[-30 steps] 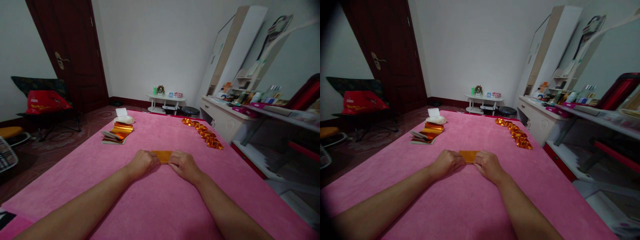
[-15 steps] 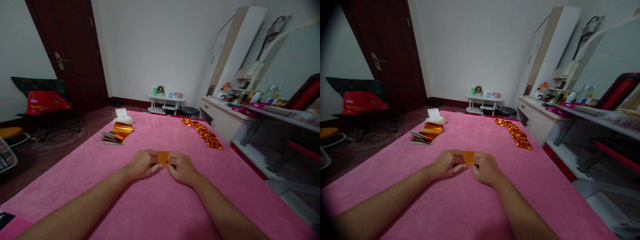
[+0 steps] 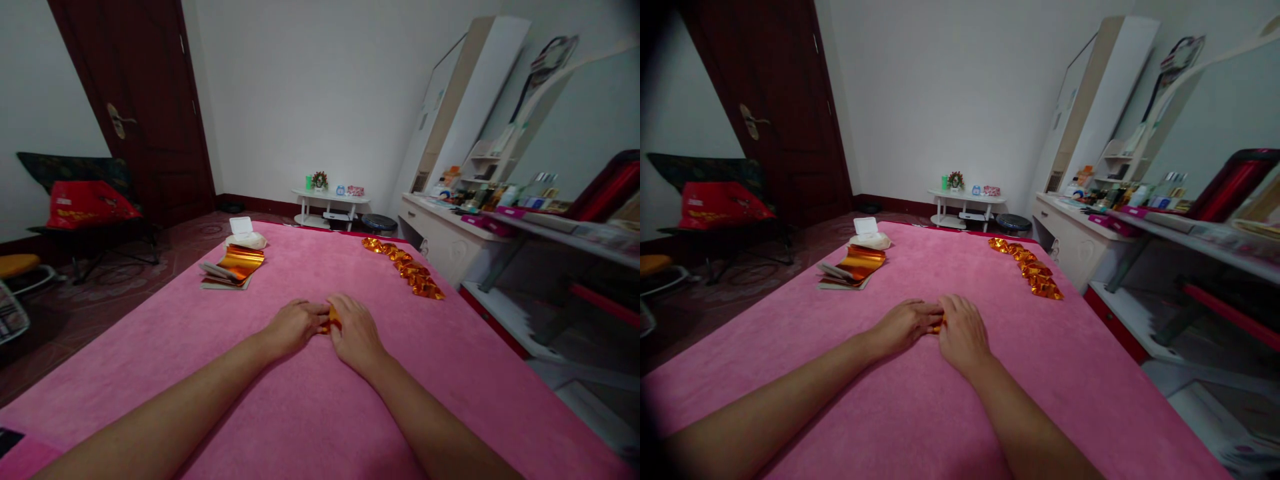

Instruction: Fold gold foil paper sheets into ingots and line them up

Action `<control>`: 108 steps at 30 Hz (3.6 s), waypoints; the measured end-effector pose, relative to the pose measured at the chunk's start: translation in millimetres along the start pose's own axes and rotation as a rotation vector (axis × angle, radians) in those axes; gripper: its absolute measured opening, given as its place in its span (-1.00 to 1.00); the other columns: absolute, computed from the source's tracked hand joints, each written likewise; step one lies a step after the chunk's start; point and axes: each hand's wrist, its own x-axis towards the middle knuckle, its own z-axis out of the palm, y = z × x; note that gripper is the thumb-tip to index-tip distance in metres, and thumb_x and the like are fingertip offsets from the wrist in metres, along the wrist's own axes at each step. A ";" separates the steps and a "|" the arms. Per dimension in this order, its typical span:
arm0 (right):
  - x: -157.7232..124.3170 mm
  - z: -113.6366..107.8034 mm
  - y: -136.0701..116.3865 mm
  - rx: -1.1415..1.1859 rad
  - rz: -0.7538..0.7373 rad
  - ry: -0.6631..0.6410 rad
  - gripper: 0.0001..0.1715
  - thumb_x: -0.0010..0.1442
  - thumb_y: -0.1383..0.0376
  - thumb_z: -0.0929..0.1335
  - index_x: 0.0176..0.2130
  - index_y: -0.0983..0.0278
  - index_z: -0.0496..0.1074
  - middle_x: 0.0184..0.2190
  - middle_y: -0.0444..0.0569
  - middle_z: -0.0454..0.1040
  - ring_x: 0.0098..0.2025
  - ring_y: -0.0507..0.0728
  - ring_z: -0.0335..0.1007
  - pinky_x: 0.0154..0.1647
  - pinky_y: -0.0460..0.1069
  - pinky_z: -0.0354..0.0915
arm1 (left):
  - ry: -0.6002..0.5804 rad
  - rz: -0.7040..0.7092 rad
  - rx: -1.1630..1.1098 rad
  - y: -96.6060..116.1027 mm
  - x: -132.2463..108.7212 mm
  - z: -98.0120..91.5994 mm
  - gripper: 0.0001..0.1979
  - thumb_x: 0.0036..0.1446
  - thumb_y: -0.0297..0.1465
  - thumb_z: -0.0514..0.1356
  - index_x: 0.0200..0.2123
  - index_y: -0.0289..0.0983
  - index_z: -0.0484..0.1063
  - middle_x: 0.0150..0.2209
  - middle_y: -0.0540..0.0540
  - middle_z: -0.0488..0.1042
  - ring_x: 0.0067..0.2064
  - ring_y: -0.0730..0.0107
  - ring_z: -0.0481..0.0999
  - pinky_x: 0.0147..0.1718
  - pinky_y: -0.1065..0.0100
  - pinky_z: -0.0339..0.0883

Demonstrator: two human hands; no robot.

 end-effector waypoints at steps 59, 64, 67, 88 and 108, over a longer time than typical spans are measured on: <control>11.7 4.7 32.8 0.986 0.442 0.114 -0.55 0.13 0.00 0.32 -0.55 0.29 0.30 -0.75 -0.25 0.21 -0.73 -0.08 0.07 -0.73 -0.17 0.01 | 0.170 -0.549 -1.095 -9.3 -3.5 -2.4 -0.61 0.00 -0.13 0.26 -0.51 -0.41 0.53 -0.53 -0.15 0.55 -0.54 0.46 0.45 -0.49 0.47 0.30; 10.8 6.4 33.7 1.032 0.454 0.034 -0.53 0.11 -0.01 0.33 -0.56 0.32 0.34 -0.69 -0.15 0.35 -0.71 -0.07 0.16 -0.70 -0.17 0.06 | 0.245 -0.584 -1.188 -7.3 -2.6 -2.5 -0.65 -0.02 -0.17 0.29 -0.49 -0.40 0.51 -0.56 -0.11 0.54 -0.56 0.47 0.45 -0.52 0.48 0.30; 10.0 5.9 33.8 1.047 0.445 0.001 -0.54 0.09 0.02 0.37 -0.58 0.33 0.35 -0.69 -0.13 0.37 -0.71 -0.08 0.17 -0.69 -0.17 0.07 | 0.279 -0.601 -1.204 -6.1 -2.2 -3.8 -0.65 -0.04 -0.17 0.31 -0.51 -0.40 0.49 -0.57 -0.10 0.53 -0.56 0.48 0.45 -0.52 0.48 0.30; 9.7 1.3 30.7 1.010 0.393 -0.010 -0.60 0.08 0.09 0.39 -0.60 0.33 0.38 -0.70 -0.13 0.38 -0.69 -0.06 0.18 -0.66 -0.15 0.11 | 0.295 -0.617 -1.158 -7.5 -2.8 -4.8 -0.60 -0.03 -0.13 0.29 -0.44 -0.44 0.52 -0.51 -0.20 0.56 -0.54 0.39 0.50 -0.48 0.41 0.35; 10.2 -0.2 28.4 0.991 0.401 0.014 -0.61 0.08 0.09 0.37 -0.59 0.32 0.39 -0.69 -0.12 0.38 -0.69 -0.05 0.19 -0.66 -0.14 0.12 | 0.364 -0.691 -1.063 -5.2 -1.2 -5.7 -0.57 -0.05 -0.10 0.28 -0.64 -0.37 0.41 -0.68 -0.03 0.44 -0.66 0.55 0.31 -0.60 0.49 0.14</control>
